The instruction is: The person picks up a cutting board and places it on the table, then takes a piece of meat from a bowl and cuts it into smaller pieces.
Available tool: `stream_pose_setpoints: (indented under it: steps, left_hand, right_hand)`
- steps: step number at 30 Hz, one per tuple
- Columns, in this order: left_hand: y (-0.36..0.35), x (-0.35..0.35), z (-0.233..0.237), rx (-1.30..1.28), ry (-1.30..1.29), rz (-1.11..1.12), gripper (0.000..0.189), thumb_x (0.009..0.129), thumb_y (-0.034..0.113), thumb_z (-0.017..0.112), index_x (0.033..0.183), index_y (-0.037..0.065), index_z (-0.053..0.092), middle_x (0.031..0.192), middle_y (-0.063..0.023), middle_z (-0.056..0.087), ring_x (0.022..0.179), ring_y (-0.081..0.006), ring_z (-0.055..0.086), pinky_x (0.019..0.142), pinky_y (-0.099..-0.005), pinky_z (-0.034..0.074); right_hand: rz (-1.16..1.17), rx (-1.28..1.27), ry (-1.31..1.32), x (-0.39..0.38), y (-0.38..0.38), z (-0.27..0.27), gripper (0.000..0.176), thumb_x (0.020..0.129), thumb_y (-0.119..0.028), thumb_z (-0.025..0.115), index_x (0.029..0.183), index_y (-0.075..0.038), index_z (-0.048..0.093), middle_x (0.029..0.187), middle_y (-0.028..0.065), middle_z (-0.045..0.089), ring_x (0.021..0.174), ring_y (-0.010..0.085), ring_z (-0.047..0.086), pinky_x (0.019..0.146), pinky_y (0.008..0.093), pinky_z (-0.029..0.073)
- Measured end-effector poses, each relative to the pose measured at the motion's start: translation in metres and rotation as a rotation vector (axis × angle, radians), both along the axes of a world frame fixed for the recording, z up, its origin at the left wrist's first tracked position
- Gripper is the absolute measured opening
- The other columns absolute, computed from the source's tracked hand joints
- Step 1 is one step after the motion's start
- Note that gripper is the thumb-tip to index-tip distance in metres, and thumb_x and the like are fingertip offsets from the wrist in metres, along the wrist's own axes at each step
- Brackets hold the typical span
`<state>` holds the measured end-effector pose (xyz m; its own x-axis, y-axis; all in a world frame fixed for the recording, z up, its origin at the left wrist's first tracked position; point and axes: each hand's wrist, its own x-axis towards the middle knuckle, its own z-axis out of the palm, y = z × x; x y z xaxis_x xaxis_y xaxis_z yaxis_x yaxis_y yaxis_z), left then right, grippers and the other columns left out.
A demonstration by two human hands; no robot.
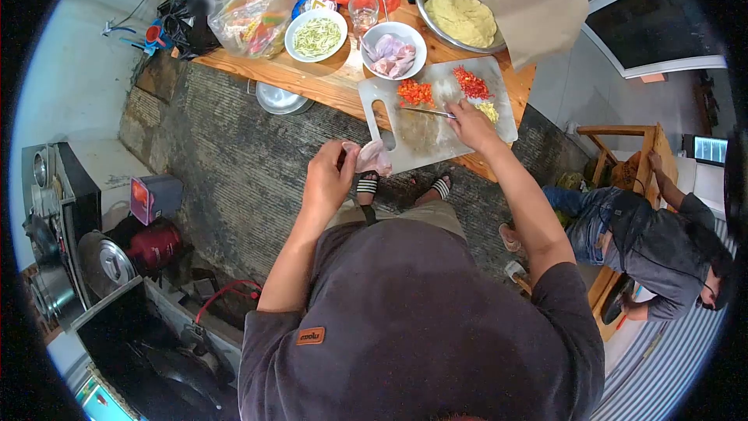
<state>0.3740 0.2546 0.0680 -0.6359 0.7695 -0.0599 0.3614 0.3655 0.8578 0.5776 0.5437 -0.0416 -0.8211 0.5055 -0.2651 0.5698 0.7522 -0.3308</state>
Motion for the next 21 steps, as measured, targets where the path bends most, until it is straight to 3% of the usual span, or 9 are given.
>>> stream_pose_setpoints:
  steps: [11, 13, 15, 21]
  left_hand:
    - [-0.002, 0.005, 0.0, 0.018, 0.005, 0.024, 0.014, 0.094, 0.01, 0.066, 0.096, -0.004, 0.064, 0.082, -0.0169, 0.06, 0.068, -0.0291, 0.06, 0.064, -0.0373, 0.048]
    - [-0.001, 0.007, -0.002, -0.005, 0.012, 0.022, 0.014, 0.094, 0.01, 0.066, 0.095, -0.004, 0.064, 0.081, -0.0169, 0.059, 0.067, -0.0289, 0.06, 0.064, -0.0373, 0.048]
    - [0.001, 0.009, -0.008, 0.045, 0.06, 0.026, 0.015, 0.095, 0.011, 0.066, 0.093, -0.004, 0.064, 0.079, -0.0158, 0.062, 0.064, -0.0199, 0.057, 0.061, -0.0338, 0.047]
    - [0.006, 0.015, -0.007, 0.046, 0.012, 0.028, 0.016, 0.095, 0.012, 0.066, 0.094, -0.004, 0.063, 0.08, -0.0171, 0.063, 0.065, -0.0219, 0.059, 0.062, -0.0349, 0.048]
  right_hand:
    - [0.012, 0.05, -0.024, 0.009, 0.023, -0.004, 0.027, 0.096, -0.024, 0.059, 0.118, -0.008, 0.058, 0.114, 0.021, 0.057, 0.108, 0.0402, 0.06, 0.092, 0.0495, 0.049]
    - [0.094, 0.135, 0.095, 0.015, 0.024, -0.014, 0.026, 0.097, -0.024, 0.058, 0.117, -0.007, 0.057, 0.114, 0.0208, 0.057, 0.108, 0.0404, 0.06, 0.092, 0.0497, 0.049]
    - [0.091, 0.071, 0.051, 0.006, 0.016, -0.008, 0.026, 0.097, -0.024, 0.058, 0.117, -0.007, 0.057, 0.114, 0.0205, 0.057, 0.108, 0.0403, 0.06, 0.092, 0.0496, 0.049]
    - [0.043, 0.056, 0.047, -0.017, -0.001, -0.018, 0.024, 0.096, -0.022, 0.06, 0.113, -0.007, 0.057, 0.111, 0.0189, 0.057, 0.106, 0.0394, 0.06, 0.09, 0.0491, 0.049]
